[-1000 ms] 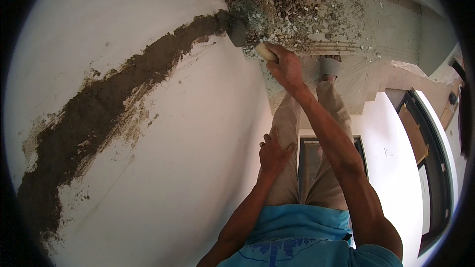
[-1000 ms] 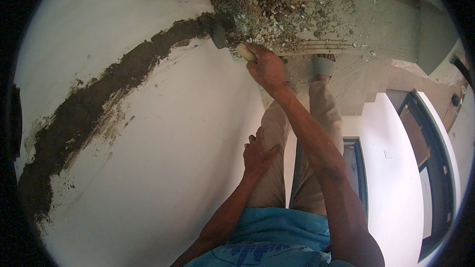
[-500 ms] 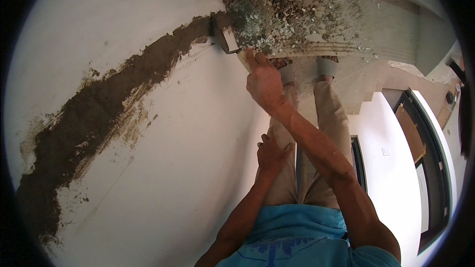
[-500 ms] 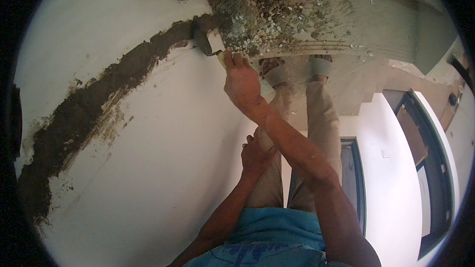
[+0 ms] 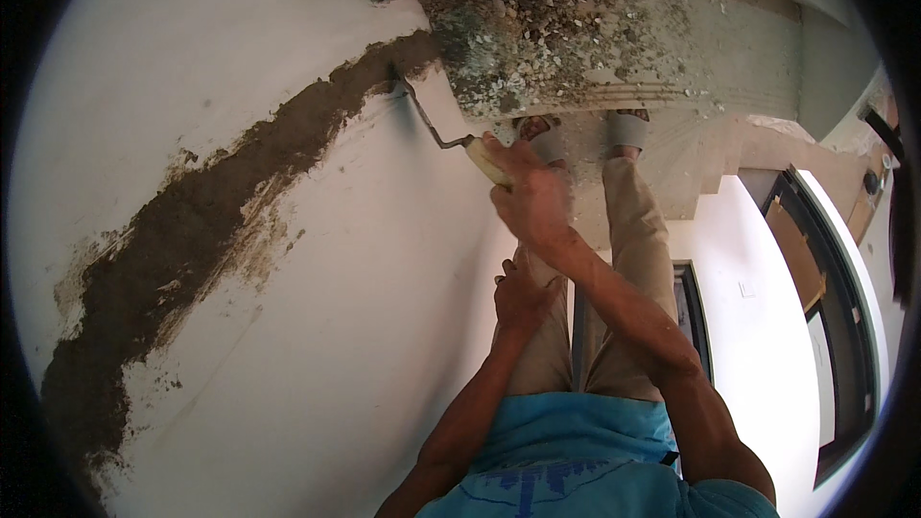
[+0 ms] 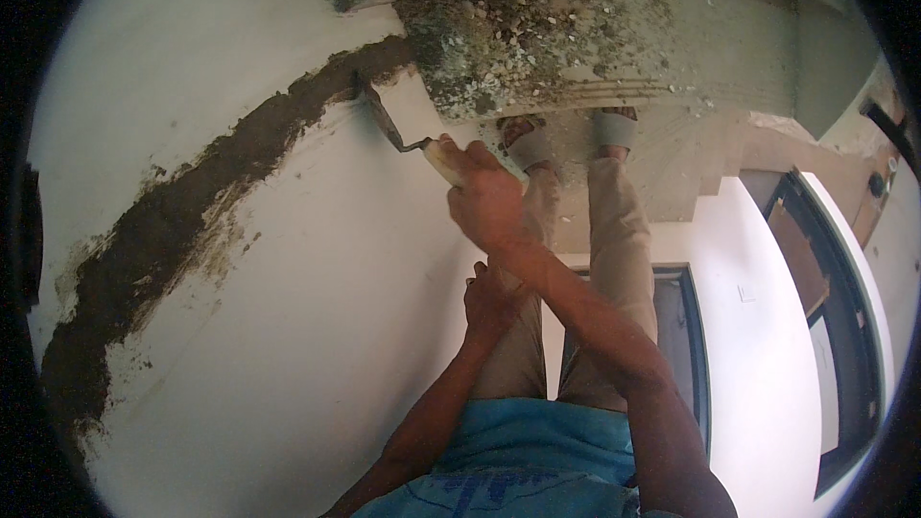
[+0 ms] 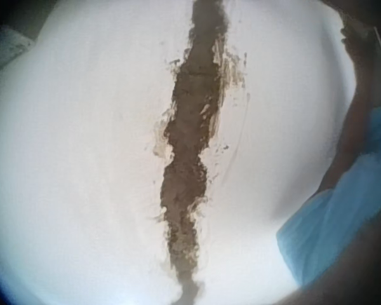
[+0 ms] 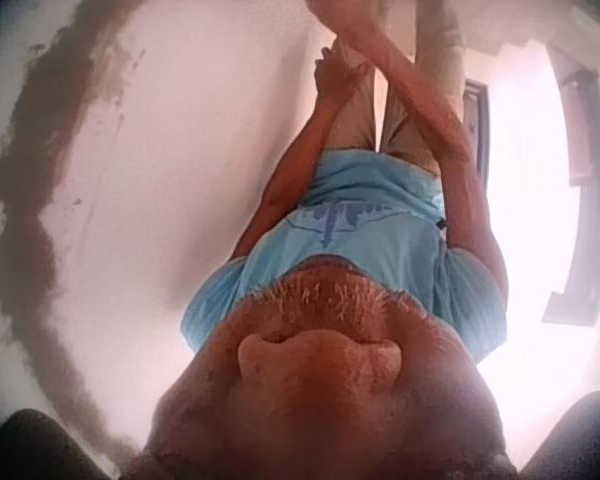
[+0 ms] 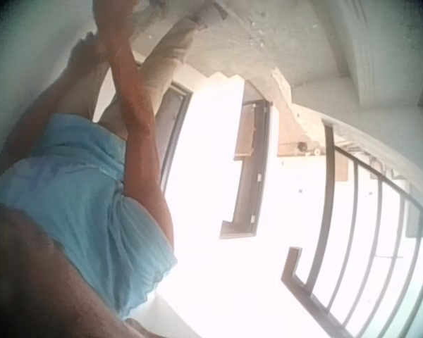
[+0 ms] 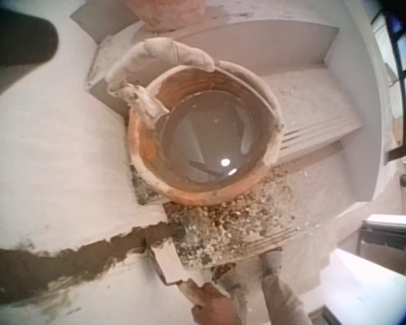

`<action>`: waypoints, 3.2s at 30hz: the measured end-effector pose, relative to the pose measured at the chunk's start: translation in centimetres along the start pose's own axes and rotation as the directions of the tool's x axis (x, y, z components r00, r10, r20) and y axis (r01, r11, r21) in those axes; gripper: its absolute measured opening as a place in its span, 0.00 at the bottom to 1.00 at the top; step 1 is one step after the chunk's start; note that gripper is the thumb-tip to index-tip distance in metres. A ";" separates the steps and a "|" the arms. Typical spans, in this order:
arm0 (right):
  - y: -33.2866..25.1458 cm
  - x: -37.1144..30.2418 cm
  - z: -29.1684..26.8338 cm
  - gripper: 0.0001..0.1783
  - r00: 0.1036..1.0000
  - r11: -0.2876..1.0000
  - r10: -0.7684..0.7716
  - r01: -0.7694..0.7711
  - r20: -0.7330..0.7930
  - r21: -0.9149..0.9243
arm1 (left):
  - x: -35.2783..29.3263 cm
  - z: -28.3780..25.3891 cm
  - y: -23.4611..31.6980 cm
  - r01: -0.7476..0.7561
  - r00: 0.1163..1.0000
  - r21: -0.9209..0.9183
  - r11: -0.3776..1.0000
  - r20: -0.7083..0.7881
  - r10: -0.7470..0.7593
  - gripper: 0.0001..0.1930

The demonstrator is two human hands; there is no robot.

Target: The person applies wet plaster to a vertical wall using a trowel, smoothing and leveling the material along a long horizontal section. The person repeatedly scoops plaster from a bucket and spreads it along the wall, occasionally using a hand to press and smooth the surface.

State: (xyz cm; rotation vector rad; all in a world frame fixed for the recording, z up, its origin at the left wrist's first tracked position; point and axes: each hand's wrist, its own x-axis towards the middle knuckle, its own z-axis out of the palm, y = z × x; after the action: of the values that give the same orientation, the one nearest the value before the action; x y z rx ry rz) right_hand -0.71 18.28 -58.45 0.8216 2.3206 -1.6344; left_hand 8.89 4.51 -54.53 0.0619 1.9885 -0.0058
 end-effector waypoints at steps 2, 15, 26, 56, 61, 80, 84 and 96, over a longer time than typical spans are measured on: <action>1.4 0.0 -0.1 0.38 1.000 0.999 0.012 -0.012 -0.021 0.031 | 0.0 -0.2 0.4 0.030 1.000 0.012 0.999 0.001 -0.030 0.46; 2.5 3.8 0.7 0.37 0.991 0.991 -0.125 0.122 -0.055 -0.058 | -0.2 -0.8 1.0 0.075 0.995 0.011 0.997 0.057 -0.075 0.47; 6.6 0.2 -2.8 0.36 0.993 0.955 -0.091 0.107 -0.070 0.276 | -0.3 -0.8 1.5 0.095 0.993 0.030 0.995 0.073 -0.097 0.48; 8.4 5.6 1.0 0.33 0.997 0.986 0.029 -0.016 -0.074 0.168 | -0.5 -1.0 1.0 0.075 0.995 -0.032 0.997 0.060 -0.073 0.48; 7.3 4.9 2.1 0.33 0.998 0.995 -0.029 0.034 -0.053 0.096 | -0.4 -1.2 1.1 0.092 0.994 -0.024 0.995 0.067 -0.090 0.48; 3.6 -1.4 2.4 0.39 0.994 0.996 -0.086 0.088 -0.065 0.030 | -0.1 -1.0 0.6 0.045 0.998 0.027 0.999 0.040 -0.046 0.48; 3.9 -1.7 1.6 0.38 0.997 0.991 -0.020 0.029 -0.070 0.127 | 0.0 -0.4 0.3 0.025 0.999 0.040 0.999 0.024 -0.026 0.48; 5.6 2.6 3.3 0.35 0.991 0.984 0.098 -0.082 -0.096 0.159 | 0.0 -0.4 0.4 0.040 0.999 0.022 0.999 0.025 -0.040 0.48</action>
State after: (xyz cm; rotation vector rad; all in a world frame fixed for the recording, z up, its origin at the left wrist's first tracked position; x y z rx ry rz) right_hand -0.37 17.48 -65.42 1.0511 2.2077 -1.7902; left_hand 8.53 4.88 -54.37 0.0354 1.9639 -0.0533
